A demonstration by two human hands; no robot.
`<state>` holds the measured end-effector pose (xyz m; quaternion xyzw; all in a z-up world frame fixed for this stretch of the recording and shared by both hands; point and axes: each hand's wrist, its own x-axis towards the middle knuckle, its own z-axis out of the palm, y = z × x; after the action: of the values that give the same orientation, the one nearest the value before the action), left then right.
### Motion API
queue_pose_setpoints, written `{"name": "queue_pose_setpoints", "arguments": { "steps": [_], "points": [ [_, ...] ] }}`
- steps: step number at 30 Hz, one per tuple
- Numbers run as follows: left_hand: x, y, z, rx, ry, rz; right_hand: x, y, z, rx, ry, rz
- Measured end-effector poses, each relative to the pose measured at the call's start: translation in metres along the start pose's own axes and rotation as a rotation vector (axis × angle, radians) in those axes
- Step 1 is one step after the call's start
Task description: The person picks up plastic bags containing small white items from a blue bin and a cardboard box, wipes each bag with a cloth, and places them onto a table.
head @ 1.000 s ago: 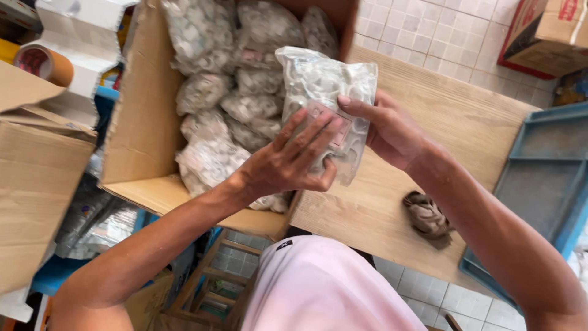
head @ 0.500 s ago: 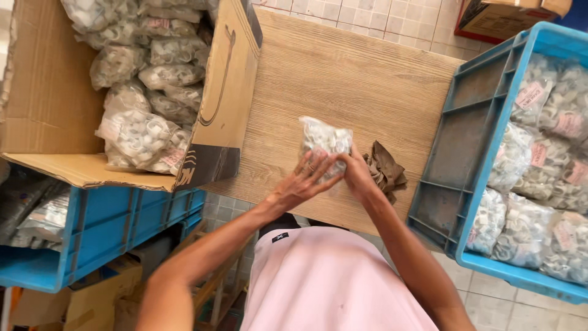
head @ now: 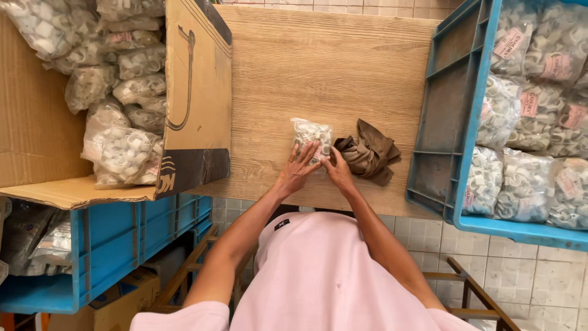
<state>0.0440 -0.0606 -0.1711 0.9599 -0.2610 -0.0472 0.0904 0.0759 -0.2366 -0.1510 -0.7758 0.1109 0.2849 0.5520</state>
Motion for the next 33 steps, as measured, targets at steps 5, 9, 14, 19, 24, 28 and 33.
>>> {"name": "queue_pose_setpoints", "arguments": {
  "steps": [5,9,14,19,24,28,33],
  "points": [
    [0.000,-0.011,0.002,-0.183,0.003,-0.024,0.018,0.054,0.014,-0.094,0.090,0.077],
    [0.009,-0.016,0.005,-0.071,0.138,-0.103,0.008,0.046,0.018,-0.284,0.160,-0.207],
    [0.010,-0.022,0.006,0.073,0.204,-0.187,-0.008,-0.007,0.028,-0.677,0.240,-0.722],
    [-0.001,-0.040,-0.006,-0.119,0.064,-0.279,0.001,0.003,0.043,-1.000,0.206,-0.771],
    [0.010,-0.027,0.010,0.104,0.124,-0.208,-0.002,0.014,0.034,-0.959,0.172,-0.694],
    [0.023,-0.018,0.023,-0.019,0.144,-0.222,-0.001,0.035,0.022,-0.837,0.185,-0.645],
    [0.020,-0.023,-0.001,0.055,0.186,-0.184,-0.011,0.042,-0.012,-0.644,0.383,-0.554]
  ]
}}
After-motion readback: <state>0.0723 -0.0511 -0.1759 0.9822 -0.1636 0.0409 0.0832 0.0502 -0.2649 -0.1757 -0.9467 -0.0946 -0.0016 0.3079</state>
